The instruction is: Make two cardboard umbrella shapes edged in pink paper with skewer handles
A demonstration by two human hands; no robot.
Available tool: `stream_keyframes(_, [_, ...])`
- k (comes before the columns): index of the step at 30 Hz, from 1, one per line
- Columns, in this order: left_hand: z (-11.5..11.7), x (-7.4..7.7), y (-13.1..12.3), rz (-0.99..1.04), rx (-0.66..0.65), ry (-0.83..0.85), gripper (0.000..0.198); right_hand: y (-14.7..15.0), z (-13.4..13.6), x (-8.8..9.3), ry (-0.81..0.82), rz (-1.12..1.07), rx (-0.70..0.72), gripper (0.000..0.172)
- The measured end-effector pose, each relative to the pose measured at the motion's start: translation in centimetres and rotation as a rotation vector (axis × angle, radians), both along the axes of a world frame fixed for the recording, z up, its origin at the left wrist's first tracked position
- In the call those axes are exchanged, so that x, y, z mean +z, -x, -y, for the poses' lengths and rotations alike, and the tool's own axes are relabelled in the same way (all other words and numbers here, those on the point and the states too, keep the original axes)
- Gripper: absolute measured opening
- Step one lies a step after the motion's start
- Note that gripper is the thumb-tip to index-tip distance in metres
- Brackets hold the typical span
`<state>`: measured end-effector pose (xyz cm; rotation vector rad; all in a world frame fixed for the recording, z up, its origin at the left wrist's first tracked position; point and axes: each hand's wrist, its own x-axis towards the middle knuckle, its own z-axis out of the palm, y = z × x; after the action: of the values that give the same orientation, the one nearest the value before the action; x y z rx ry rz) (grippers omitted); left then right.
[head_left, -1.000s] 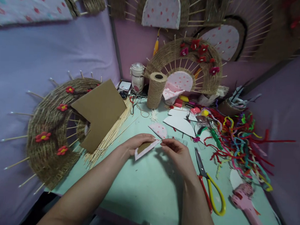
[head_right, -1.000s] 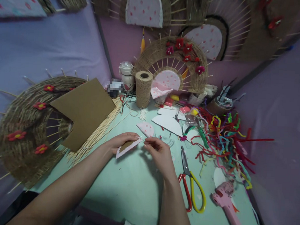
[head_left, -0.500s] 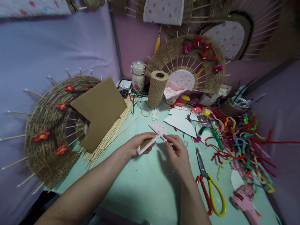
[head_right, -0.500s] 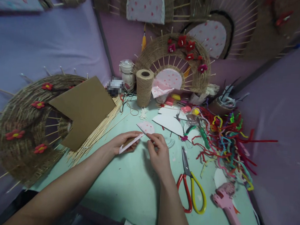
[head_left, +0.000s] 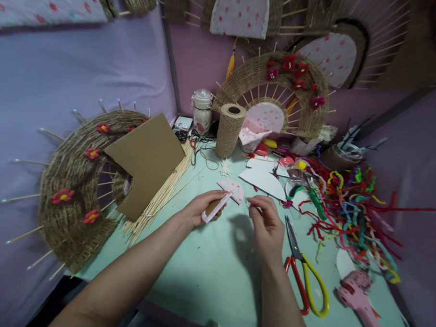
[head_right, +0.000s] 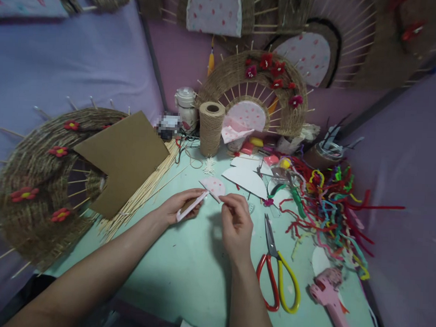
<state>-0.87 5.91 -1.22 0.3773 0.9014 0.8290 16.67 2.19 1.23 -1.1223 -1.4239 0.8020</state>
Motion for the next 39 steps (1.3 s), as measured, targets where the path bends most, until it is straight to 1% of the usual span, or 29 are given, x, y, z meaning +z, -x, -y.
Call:
stream_keyframes(3, [0.0, 0.0, 0.1, 0.018, 0.003, 0.006, 0.024, -0.1, -0.1, -0.1, 0.026, -0.097, -0.118, 0.011])
stream_keyframes(6, [0.2, 0.3, 0.0, 0.014, -0.024, -0.044, 0.027, -0.3, -0.5, -0.5, 0.101, -0.172, -0.174, 0.007])
stream_keyframes(7, [0.3, 0.4, 0.0, 0.012, -0.039, -0.074, 0.028, -0.3, -0.6, -0.7, 0.132, -0.190, -0.177, 0.011])
stream_keyframes(8, [0.5, 0.6, -0.1, 0.011, -0.057, -0.106, 0.028, -0.4, -0.7, -0.8, 0.164, -0.210, -0.171, 0.018])
stream_keyframes(10, [0.8, 0.9, -0.2, 0.007, -0.098, -0.160, 0.027, -0.5, -0.8, -1.0, 0.231, -0.255, -0.126, 0.032])
stream_keyframes(12, [1.0, 1.1, -0.4, -0.012, -0.131, -0.192, 0.025, -0.5, -0.9, -1.1, 0.309, -0.316, -0.055, 0.038])
stream_keyframes(16, [1.3, 1.4, -0.7, -0.057, -0.155, -0.213, 0.025, -0.3, -1.0, -1.2, 0.498, -0.412, 0.091, 0.026])
stream_keyframes(18, [1.3, 1.5, -0.7, -0.071, -0.161, -0.217, 0.024, -0.3, -1.1, -1.3, 0.550, -0.431, 0.135, 0.025])
stream_keyframes(21, [1.3, 1.5, -0.7, -0.081, -0.165, -0.229, 0.023, -0.2, -1.1, -1.3, 0.579, -0.455, 0.153, 0.025])
stream_keyframes(24, [1.2, 1.4, -0.5, -0.090, -0.160, -0.242, 0.023, -0.2, -1.1, -1.4, 0.588, -0.479, 0.127, 0.026])
stream_keyframes(28, [0.9, 1.2, -0.4, -0.107, -0.075, -0.213, 0.022, -0.3, -1.1, -1.4, 0.598, -0.502, 0.089, 0.027])
stream_keyframes(33, [0.4, 0.5, -0.4, -0.062, 0.008, -0.162, 0.022, -0.3, -1.2, -1.5, 0.590, -0.487, 0.051, 0.029])
stream_keyframes(36, [0.4, 0.5, -0.5, -0.040, 0.016, -0.148, 0.022, -0.2, -1.2, -1.6, 0.582, -0.459, 0.050, 0.029])
stream_keyframes(39, [0.5, 0.7, -0.5, -0.035, 0.008, -0.165, 0.020, -0.1, -1.3, -1.7, 0.563, -0.429, 0.041, 0.029])
